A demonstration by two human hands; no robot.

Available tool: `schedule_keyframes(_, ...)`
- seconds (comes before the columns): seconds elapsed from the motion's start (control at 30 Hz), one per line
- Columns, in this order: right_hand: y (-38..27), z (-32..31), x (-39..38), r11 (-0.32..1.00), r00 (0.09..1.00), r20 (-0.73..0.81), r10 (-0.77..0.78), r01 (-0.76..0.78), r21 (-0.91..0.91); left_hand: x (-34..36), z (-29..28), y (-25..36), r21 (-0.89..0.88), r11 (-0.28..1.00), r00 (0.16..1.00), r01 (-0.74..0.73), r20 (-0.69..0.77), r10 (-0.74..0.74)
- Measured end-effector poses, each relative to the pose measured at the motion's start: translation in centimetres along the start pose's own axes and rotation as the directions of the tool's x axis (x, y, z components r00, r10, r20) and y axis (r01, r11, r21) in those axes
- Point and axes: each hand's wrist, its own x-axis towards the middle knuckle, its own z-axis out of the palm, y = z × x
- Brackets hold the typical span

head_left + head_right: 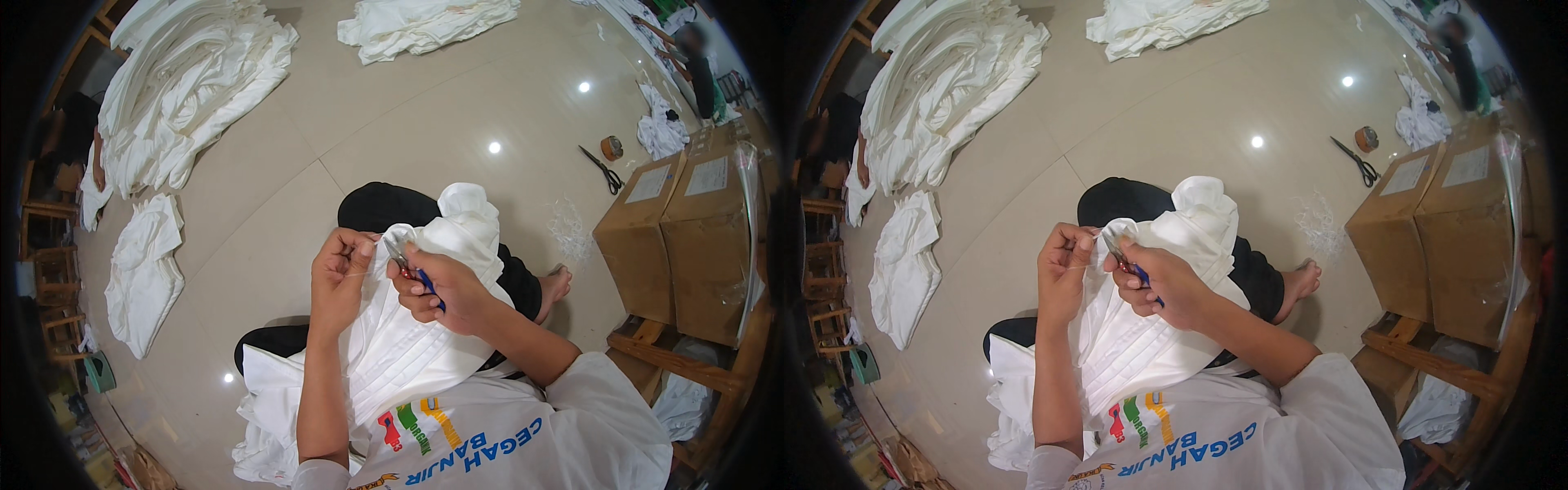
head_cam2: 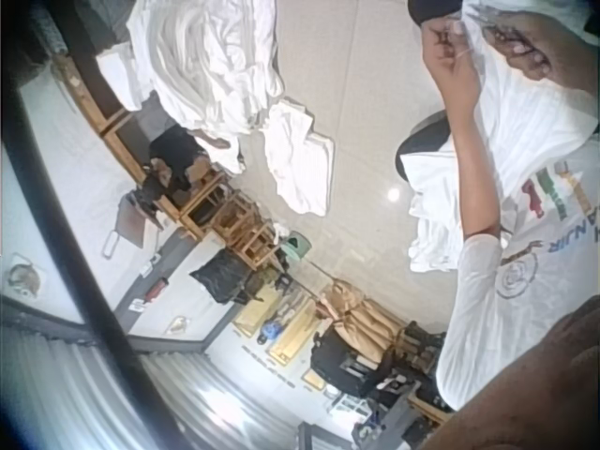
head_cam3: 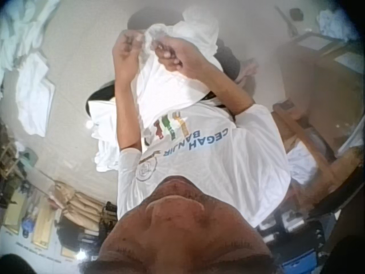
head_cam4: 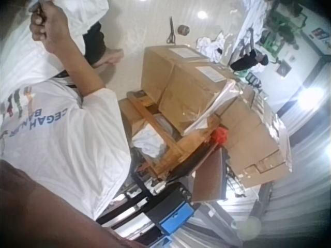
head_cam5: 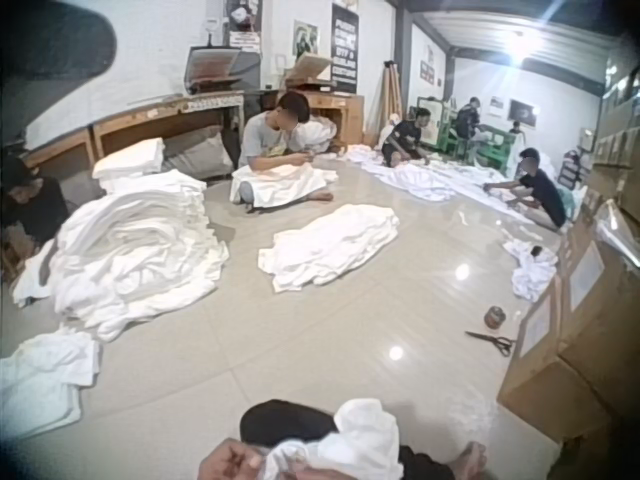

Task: The person sits on the floor and uses small scissors to trim loose threads from white fabric pieces. They repeatedly pick up fabric, snip threads, and place the pieces down, working through a pile of white textiles.

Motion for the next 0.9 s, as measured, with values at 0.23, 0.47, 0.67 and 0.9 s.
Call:
schedule_keyframes(0.23,-2.7,-1.8,-1.2,0.488,0.734,-0.030,-0.678,0.419,-0.766,0.0,0.4,0.3,-0.064,0.997,0.998,0.050,-0.032,-0.052)
schedule_keyframes(0.47,-8.7,-2.5,0.9,0.307,0.948,0.252,-0.193,0.302,-0.902,-0.5,1.3,1.0,-0.010,0.998,0.994,0.060,0.087,-0.059)
schedule_keyframes(0.67,-6.7,-3.6,0.7,-0.045,0.799,0.373,-0.471,0.401,-0.915,-2.4,3.1,0.2,-0.033,0.992,0.993,0.120,-0.006,-0.120)
schedule_keyframes(0.9,-3.3,-4.7,-0.2,-0.290,0.609,0.450,-0.653,0.348,-0.892,-3.5,5.9,-0.5,0.005,1.000,0.977,0.028,-0.210,-0.027)
